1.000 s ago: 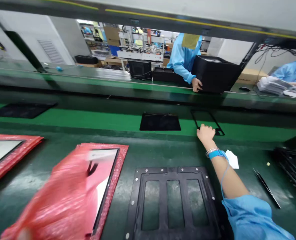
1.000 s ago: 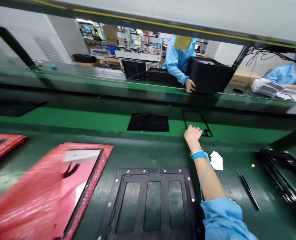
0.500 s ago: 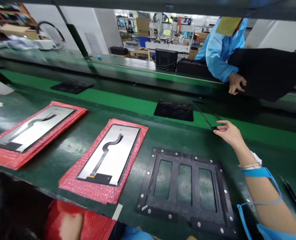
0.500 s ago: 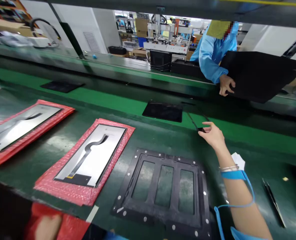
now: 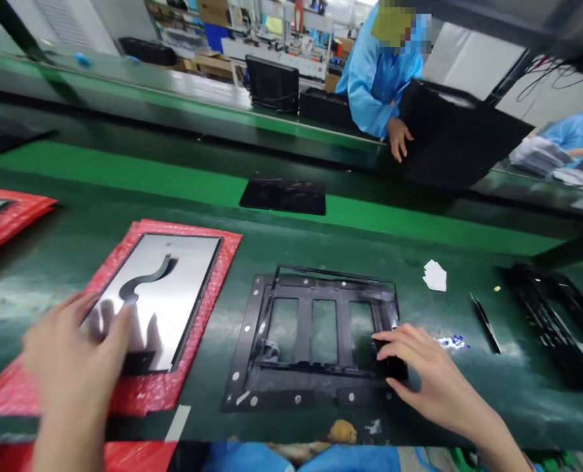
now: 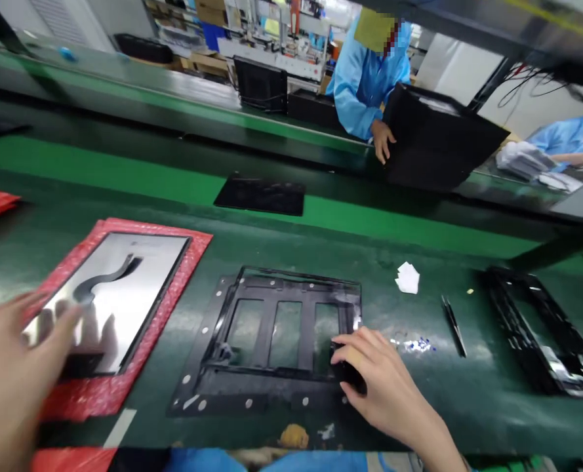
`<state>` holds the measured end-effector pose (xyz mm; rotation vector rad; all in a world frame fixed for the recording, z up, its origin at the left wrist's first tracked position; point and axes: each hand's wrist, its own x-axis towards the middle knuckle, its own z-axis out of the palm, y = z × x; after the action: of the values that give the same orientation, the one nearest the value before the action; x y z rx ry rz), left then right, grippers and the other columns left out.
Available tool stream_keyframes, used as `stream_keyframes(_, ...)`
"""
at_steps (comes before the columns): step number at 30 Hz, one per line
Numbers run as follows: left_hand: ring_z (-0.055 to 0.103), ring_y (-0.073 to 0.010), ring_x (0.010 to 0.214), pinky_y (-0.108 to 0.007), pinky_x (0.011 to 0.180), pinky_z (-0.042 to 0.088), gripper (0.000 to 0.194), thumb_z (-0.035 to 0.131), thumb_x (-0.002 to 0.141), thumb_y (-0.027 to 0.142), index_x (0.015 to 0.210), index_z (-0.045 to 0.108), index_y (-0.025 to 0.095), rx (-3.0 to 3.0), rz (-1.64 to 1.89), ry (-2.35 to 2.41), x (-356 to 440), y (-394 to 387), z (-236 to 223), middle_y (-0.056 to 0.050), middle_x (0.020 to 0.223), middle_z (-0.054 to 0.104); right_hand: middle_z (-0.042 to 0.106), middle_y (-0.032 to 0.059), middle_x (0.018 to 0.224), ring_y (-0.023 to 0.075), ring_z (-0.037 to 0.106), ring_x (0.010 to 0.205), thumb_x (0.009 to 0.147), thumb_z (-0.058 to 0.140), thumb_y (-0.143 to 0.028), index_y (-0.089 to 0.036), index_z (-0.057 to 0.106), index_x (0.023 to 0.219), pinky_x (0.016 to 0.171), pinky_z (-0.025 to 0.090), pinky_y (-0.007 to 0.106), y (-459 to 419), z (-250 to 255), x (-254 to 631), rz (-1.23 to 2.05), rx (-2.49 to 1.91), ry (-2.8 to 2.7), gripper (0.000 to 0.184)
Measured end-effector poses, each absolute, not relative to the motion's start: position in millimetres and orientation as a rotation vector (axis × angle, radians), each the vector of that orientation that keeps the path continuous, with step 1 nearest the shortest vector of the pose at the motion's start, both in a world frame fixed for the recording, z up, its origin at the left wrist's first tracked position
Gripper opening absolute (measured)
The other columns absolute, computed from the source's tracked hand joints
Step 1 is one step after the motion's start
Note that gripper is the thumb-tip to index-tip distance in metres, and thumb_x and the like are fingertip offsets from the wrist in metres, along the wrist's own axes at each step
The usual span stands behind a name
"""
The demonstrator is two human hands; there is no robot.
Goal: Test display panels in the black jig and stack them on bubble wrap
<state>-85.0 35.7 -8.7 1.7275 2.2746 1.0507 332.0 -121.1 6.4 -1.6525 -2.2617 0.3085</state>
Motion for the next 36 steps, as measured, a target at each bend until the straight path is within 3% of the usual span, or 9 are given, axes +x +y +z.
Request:
stream_keyframes(4,0.051,-0.0443,0.125,-0.055,0.108,0.036,0.051,0.049,0.083,0.045,0.114,0.061,0.006,1.751,0.745,2.362,-80,39,-16,-0.024,0.127,0.061,0.07,0.0054,0.12,0.0241,0.064,0.104,0.084,0.052,-0.012,-0.027,0.059,0.101,0.09,0.052,0.045,-133,1,333,0.28,-1.581,-2.333,0.024)
stream_keyframes(10,0.046,-0.042,0.13,-0.051,0.112,0.031,0.062,0.045,0.095,0.045,0.132,0.056,-0.004,1.746,0.682,2.348,-75,27,-9,-0.028,0.137,0.054,0.072,0.0051,0.119,0.0239,0.065,0.101,0.084,0.051,-0.011,-0.026,0.059,0.105,0.088,0.051,0.044,-128,-4,328,0.209,-1.466,-2.415,0.027)
stream_keyframes(13,0.045,-0.0402,0.132,-0.049,0.114,0.03,0.064,0.043,0.097,0.048,0.133,0.055,-0.003,1.758,0.673,2.341,-74,26,-10,-0.026,0.14,0.053,0.071,0.006,0.119,0.0241,0.065,0.102,0.085,0.05,-0.01,-0.025,0.06,0.106,0.089,0.05,0.045,-127,-5,327,0.209,-1.467,-2.432,0.028)
stream_keyframes(18,0.046,-0.0393,0.132,-0.049,0.113,0.032,0.055,0.047,0.092,0.037,0.132,0.058,0.001,1.722,0.649,2.415,-74,29,-14,-0.023,0.139,0.056,0.07,0.0054,0.124,0.0247,0.063,0.11,0.09,0.05,-0.014,-0.025,0.061,0.118,0.093,0.051,0.048,-128,-5,327,0.289,-1.531,-2.44,0.032)
stream_keyframes(23,0.048,-0.043,0.13,-0.052,0.111,0.036,0.059,0.044,0.089,0.04,0.13,0.059,-0.001,1.742,0.649,2.418,-72,30,-8,-0.027,0.136,0.057,0.064,0.0063,0.135,0.0266,0.059,0.122,0.088,0.057,-0.014,-0.024,0.059,0.131,0.103,0.047,0.054,-130,0,321,0.413,-1.633,-2.432,0.045)
stream_keyframes(27,0.052,-0.0468,0.126,-0.055,0.105,0.041,0.063,0.04,0.089,0.046,0.123,0.061,-0.002,1.808,0.508,2.485,-67,31,2,-0.031,0.129,0.059,0.063,0.0071,0.138,0.0263,0.057,0.126,0.083,0.067,-0.015,-0.023,0.061,0.132,0.109,0.043,0.055,-130,5,316,0.527,-1.725,-2.359,0.05)
stream_keyframes(32,0.049,-0.0525,0.127,-0.059,0.098,0.045,0.07,0.042,0.087,0.048,0.122,0.058,-0.01,1.774,0.447,2.599,-60,40,17,-0.041,0.131,0.051,0.064,0.0076,0.137,0.026,0.057,0.125,0.085,0.068,-0.018,-0.022,0.063,0.129,0.109,0.043,0.053,-126,6,315,0.477,-1.721,-2.237,0.045)
stream_keyframes(36,0.05,-0.0502,0.128,-0.06,0.099,0.043,0.063,0.041,0.089,0.051,0.12,0.057,-0.003,1.714,0.393,2.597,-67,53,28,-0.036,0.132,0.054,0.067,0.0089,0.131,0.0256,0.061,0.119,0.086,0.064,-0.018,-0.022,0.066,0.123,0.103,0.048,0.05,-122,0,315,0.396,-1.672,-2.159,0.037)
